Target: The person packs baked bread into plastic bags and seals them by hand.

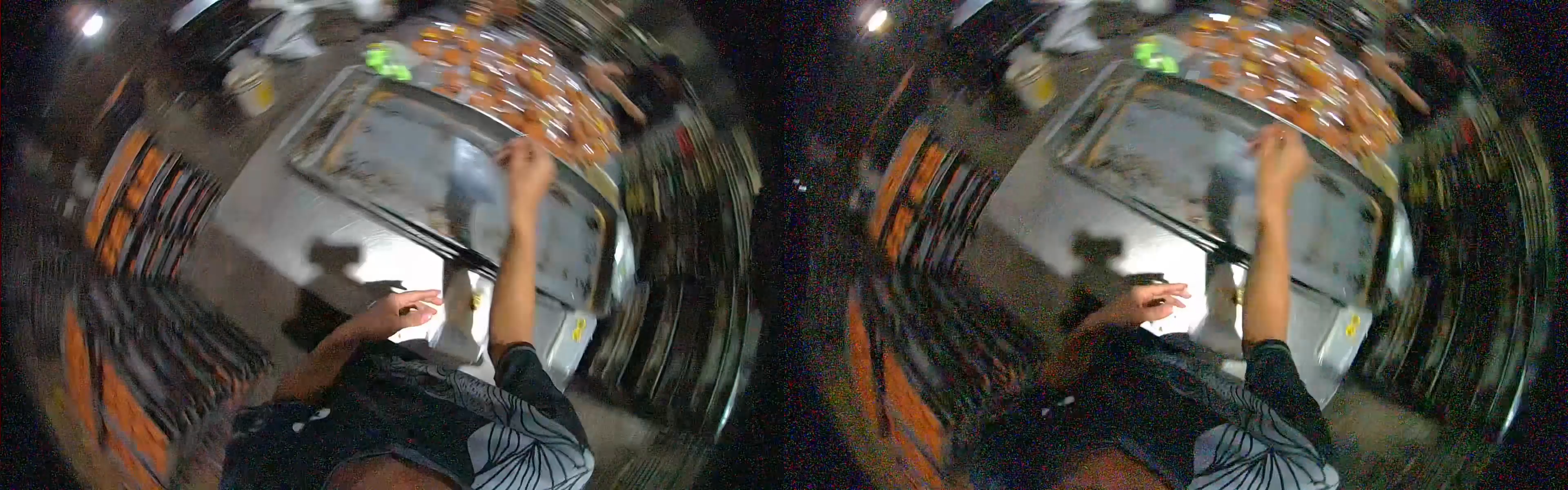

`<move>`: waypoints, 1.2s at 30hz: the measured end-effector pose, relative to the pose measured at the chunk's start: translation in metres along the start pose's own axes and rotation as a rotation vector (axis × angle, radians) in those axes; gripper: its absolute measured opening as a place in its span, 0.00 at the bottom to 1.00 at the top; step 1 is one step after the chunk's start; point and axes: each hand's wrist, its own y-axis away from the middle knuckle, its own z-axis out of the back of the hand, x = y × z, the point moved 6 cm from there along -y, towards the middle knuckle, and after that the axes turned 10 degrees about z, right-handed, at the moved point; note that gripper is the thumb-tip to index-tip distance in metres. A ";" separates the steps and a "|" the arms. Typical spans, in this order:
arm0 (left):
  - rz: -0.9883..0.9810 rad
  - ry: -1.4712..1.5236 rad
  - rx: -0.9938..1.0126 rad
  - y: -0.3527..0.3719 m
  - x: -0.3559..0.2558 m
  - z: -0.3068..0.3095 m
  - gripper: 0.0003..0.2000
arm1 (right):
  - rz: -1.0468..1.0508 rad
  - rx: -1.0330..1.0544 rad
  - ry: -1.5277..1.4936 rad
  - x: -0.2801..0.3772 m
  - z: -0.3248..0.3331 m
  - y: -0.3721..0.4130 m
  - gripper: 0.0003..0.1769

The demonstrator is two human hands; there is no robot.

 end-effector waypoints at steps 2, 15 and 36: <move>-0.030 -0.088 -0.215 0.023 0.008 -0.008 0.23 | 0.231 0.050 0.248 -0.006 0.004 -0.026 0.26; -0.346 0.618 -1.401 0.309 0.103 -0.170 0.16 | 0.299 1.589 -1.493 0.388 -0.117 0.390 0.14; -0.385 1.368 -1.648 0.466 0.208 -0.222 0.27 | 1.378 0.933 -0.596 0.672 -0.281 0.599 0.23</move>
